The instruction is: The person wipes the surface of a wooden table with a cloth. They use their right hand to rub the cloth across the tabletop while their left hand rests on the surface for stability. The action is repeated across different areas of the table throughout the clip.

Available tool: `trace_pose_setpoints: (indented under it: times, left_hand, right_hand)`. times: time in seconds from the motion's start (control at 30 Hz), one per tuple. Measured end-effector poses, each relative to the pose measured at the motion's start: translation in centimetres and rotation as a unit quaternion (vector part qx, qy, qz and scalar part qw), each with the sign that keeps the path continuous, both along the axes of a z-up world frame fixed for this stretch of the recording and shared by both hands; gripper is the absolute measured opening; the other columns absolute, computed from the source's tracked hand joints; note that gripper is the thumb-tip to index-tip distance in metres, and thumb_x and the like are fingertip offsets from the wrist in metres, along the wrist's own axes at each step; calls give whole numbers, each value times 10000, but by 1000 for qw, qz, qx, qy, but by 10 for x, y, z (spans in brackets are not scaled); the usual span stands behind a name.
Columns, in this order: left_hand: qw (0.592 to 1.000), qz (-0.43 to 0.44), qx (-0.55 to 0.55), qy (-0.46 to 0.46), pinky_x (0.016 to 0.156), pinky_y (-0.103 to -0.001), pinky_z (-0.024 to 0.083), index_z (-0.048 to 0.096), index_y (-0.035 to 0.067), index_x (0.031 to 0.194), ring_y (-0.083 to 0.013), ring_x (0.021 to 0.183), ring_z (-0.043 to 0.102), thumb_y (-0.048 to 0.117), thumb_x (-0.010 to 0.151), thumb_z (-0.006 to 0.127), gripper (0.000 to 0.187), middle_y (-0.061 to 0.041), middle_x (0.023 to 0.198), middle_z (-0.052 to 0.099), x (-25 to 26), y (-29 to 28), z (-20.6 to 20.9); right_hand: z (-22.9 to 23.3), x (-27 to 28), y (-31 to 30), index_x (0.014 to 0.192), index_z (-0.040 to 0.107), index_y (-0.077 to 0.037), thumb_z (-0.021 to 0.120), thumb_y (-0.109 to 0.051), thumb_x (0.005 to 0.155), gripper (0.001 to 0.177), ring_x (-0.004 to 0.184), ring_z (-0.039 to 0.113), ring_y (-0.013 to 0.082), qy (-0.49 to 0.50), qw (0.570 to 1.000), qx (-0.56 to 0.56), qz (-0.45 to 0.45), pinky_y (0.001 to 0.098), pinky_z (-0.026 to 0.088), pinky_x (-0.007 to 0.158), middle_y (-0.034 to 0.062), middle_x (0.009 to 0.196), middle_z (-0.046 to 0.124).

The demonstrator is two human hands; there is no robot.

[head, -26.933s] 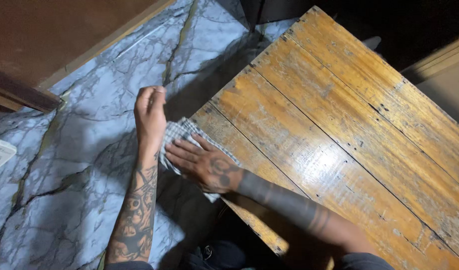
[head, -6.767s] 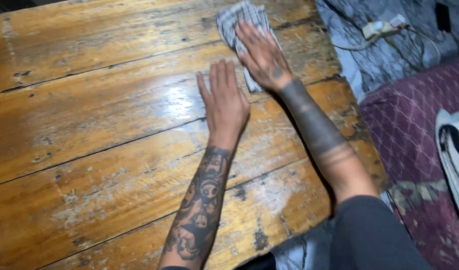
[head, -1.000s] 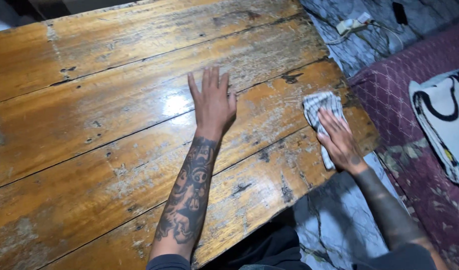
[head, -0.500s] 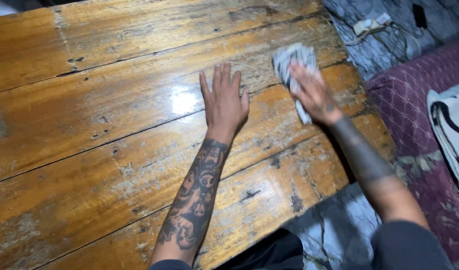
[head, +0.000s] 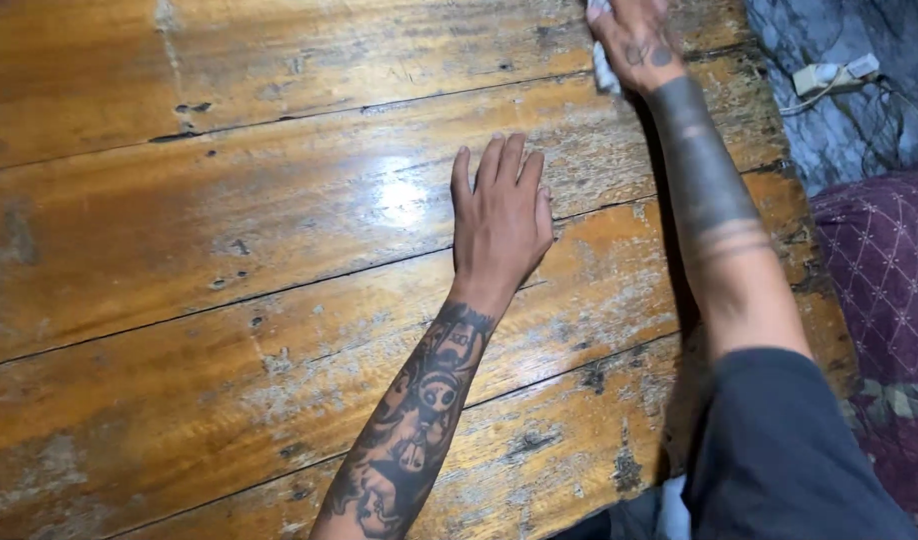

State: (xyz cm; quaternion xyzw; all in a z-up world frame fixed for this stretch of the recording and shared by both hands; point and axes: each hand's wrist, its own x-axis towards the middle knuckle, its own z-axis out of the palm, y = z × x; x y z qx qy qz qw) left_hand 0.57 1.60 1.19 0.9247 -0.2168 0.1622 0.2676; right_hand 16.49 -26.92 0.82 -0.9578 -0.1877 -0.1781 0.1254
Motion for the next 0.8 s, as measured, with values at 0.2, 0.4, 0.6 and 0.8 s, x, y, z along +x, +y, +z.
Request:
trace_pose_setpoints:
  times: [0.2, 0.4, 0.6, 0.8]
  left_hand:
    - [1000, -14, -9, -1, 1215, -532, 237, 661, 125, 1330, -276, 1404, 473, 296, 912, 627, 453, -111, 1468, 574, 1, -1, -2]
    - [997, -23, -66, -28, 1172, -573, 314, 704, 43, 1222, -357, 1361, 517, 230, 867, 679, 402, -195, 1376, 595, 2, -1, -22]
    - [995, -12, -84, -58, 1146, -571, 346, 690, 45, 1194, -367, 1329, 523, 233, 836, 706, 405, -184, 1326, 586, -8, 8, -21]
    - [997, 6, -68, -39, 1165, -591, 292, 693, 58, 1210, -361, 1355, 510, 218, 880, 665, 367, -175, 1346, 593, -10, 10, -13]
  right_hand:
    - [19, -130, 32, 1651, 292, -127, 341, -433, 1126, 610, 1593, 221, 349, 148, 989, 10, 25, 576, 91, 1262, 135, 1711, 253]
    - [21, -320, 26, 1608, 382, -54, 417, -362, 1096, 598, 1515, 301, 451, 161, 986, -19, -46, 617, 196, 1206, 196, 1670, 347]
    - [4, -443, 37, 1620, 336, -78, 444, -349, 1059, 632, 1550, 224, 408, 199, 967, -16, -156, 587, 137, 1238, 166, 1700, 285]
    - [14, -401, 75, 1599, 380, -157, 454, -394, 1050, 603, 1557, 257, 335, 196, 975, -43, -94, 557, 167, 1235, 70, 1700, 314]
